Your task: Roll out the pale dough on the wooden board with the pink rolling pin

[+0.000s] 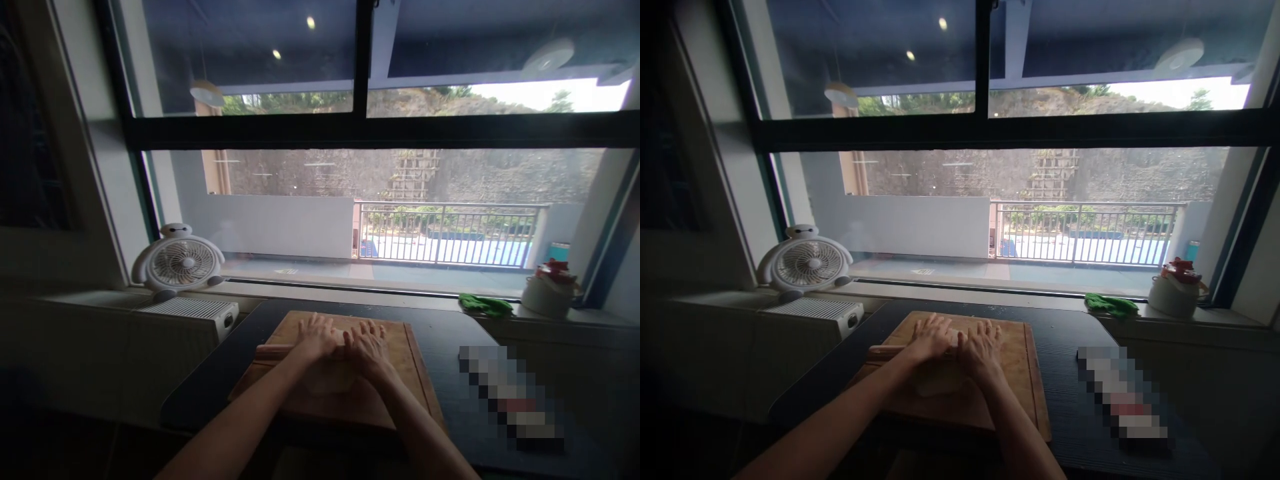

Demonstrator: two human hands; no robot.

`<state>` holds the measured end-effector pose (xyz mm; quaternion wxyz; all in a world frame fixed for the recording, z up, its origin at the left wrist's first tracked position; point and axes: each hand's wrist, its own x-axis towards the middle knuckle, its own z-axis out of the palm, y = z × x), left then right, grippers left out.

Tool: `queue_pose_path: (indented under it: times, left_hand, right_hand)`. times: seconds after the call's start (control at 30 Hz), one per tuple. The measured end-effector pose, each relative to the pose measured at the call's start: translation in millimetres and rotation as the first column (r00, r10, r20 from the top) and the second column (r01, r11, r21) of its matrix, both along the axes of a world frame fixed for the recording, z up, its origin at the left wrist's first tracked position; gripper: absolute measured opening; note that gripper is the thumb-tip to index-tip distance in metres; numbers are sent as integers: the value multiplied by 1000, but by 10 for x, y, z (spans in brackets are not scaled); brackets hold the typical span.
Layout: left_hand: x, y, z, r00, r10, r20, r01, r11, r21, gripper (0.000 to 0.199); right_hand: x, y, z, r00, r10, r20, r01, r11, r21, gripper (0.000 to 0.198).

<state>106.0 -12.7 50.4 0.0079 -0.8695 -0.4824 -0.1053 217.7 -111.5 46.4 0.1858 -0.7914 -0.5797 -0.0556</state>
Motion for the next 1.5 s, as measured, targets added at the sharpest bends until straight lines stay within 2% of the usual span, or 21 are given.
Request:
queue_pose_path:
  times: [0.2, 0.33, 0.4, 0.5, 0.67, 0.77, 0.83, 0.9, 1.03, 1.17, 1.3, 1.5]
  left_hand:
    - [105, 507, 76, 992, 121, -15, -122, 992, -22, 40]
    - [-44, 606, 122, 987, 157, -20, -157, 987, 20, 38]
    - [-129, 531, 120, 991, 135, -11, -134, 989, 60, 37]
    - [-249, 291, 87, 999, 35, 29, -39, 989, 141, 38]
    - [-523, -258, -23, 998, -46, 40, 40, 990, 136, 43]
    - [-671, -508, -96, 993, -110, 43, 100, 975, 201, 44]
    - [-700, -565, -123, 992, -118, 47, 105, 970, 220, 45]
    - [-660, -518, -122, 995, -91, 37, 82, 976, 200, 46]
    - [-464, -201, -34, 999, -51, 7, 50, 991, 125, 48]
    - [-304, 142, 94, 998, 64, 25, -65, 998, 24, 49]
    - [-268, 232, 126, 992, 128, 12, -127, 990, -54, 46]
    - [-442, -117, 3, 999, 41, 19, -40, 999, -25, 52]
  right_hand:
    - [245, 451, 46, 998, -40, -53, 35, 995, -95, 50]
    - [261, 418, 63, 998, -27, -50, 22, 995, -92, 50]
    - [203, 273, 69, 999, 3, -32, -5, 998, -65, 48]
    - [54, -68, 32, 999, 42, -3, -42, 999, -22, 49]
    - [-208, -698, -169, 991, 80, 111, -89, 993, 79, 52]
    - [-279, -819, -194, 980, 121, 159, -135, 987, 82, 53]
    - [-277, -707, -114, 986, 123, 113, -127, 991, 36, 53]
    - [-234, -470, 5, 995, 87, 44, -87, 996, -16, 53]
    - [-67, 87, 153, 999, 37, -20, -39, 997, -68, 46]
    - [81, 379, 118, 997, 31, -64, -39, 992, -123, 42]
    - [86, 332, 69, 997, 12, -71, -20, 993, -116, 42]
    - [-165, -131, 4, 999, 29, -12, -29, 1000, 4, 45]
